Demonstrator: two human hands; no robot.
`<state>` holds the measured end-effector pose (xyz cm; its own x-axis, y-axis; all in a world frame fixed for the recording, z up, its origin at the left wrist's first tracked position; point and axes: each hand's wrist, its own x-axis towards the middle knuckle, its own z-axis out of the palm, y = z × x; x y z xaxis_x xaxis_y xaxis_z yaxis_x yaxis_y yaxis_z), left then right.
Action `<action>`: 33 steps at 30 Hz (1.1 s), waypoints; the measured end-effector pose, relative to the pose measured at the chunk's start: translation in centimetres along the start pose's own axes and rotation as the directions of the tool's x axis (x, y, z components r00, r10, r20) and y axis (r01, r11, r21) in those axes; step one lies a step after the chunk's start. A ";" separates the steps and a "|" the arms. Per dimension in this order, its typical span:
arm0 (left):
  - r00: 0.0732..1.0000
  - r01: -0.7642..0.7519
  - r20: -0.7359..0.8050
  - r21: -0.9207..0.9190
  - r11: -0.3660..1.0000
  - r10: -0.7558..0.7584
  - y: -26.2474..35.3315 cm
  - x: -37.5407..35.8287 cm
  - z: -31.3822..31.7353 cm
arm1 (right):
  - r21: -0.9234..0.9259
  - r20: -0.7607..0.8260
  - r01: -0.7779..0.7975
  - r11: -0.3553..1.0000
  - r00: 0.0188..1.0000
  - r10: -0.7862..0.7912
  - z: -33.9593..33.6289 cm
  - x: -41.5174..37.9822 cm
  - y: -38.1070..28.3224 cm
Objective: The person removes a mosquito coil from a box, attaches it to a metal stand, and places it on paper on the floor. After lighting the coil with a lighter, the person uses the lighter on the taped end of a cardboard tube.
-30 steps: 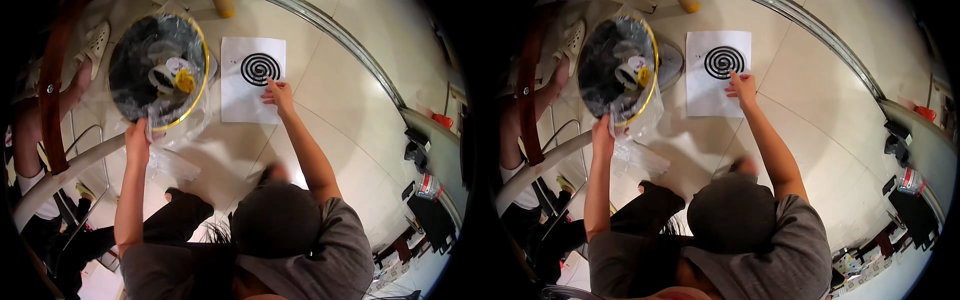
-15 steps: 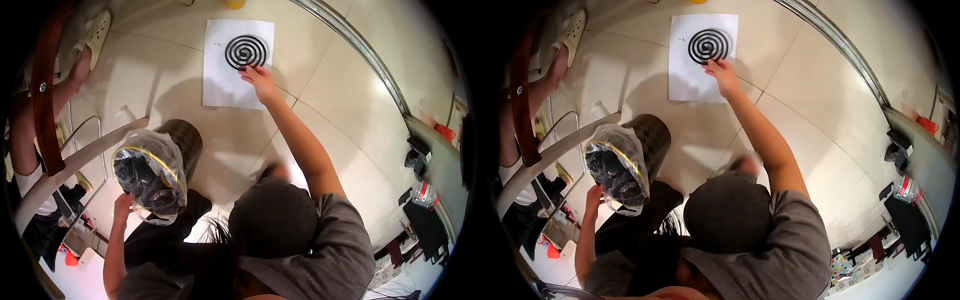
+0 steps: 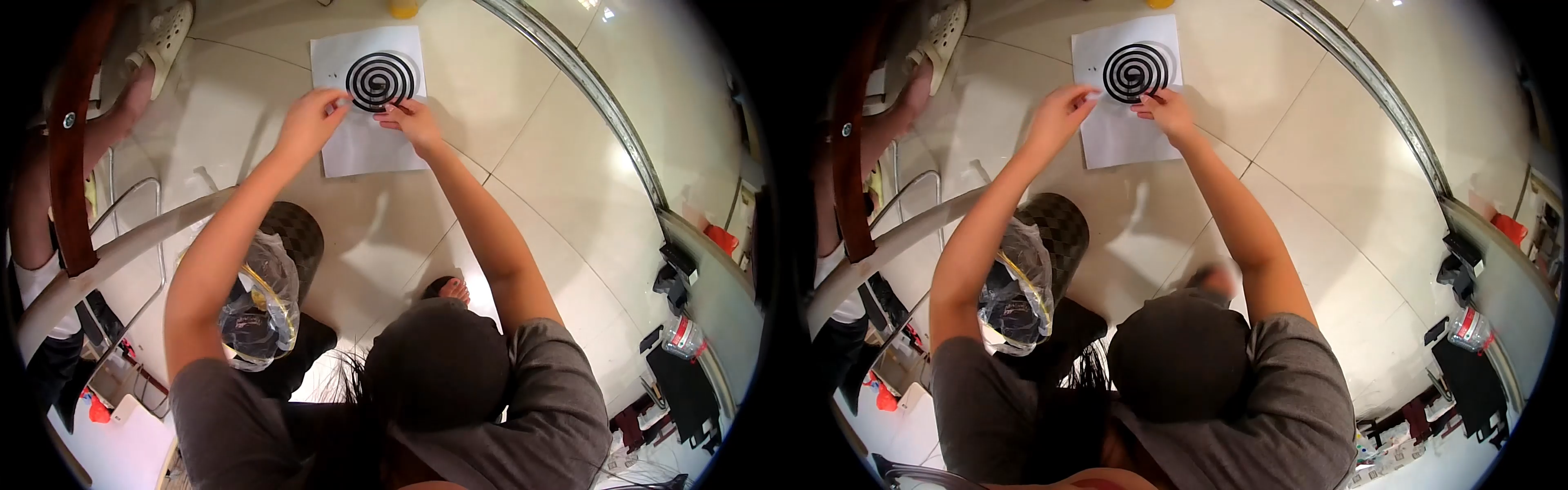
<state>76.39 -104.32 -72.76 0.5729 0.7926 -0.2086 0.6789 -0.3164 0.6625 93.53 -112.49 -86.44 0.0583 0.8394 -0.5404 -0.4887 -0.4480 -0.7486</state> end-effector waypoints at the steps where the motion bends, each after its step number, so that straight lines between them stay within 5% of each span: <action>1: 0.999 -0.031 -0.009 0.103 0.994 0.032 -0.2 2.2 1.9 | 0.005 0.005 -0.003 1.000 1.000 0.003 0.0 -0.1 -0.1; 8: 0.971 -0.218 0.005 0.419 0.882 0.238 -2.7 7.7 6.1 | 0.044 -0.001 0.059 0.997 0.998 -0.059 0.2 -0.3 -0.3; 11: 0.965 -0.251 0.005 0.300 0.920 0.261 -2.3 8.1 5.4 | 0.064 -0.026 0.058 0.996 0.998 -0.056 0.2 0.1 0.3; 20: 0.946 -0.324 0.143 0.390 0.862 0.290 -2.9 7.8 5.5 | 0.132 -0.120 0.043 0.990 0.992 -0.027 1.0 0.0 0.7; 33: 0.904 -0.411 0.028 0.334 0.848 0.427 -3.5 7.3 7.2 | 0.471 -0.001 -0.048 0.881 0.999 0.054 0.4 -0.8 0.4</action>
<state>81.49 -101.22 -81.77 0.8206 0.5667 0.0740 0.4938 -0.7682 0.4075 92.96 -113.23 -86.15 0.0324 0.8135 -0.5807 -0.8435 -0.2894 -0.4526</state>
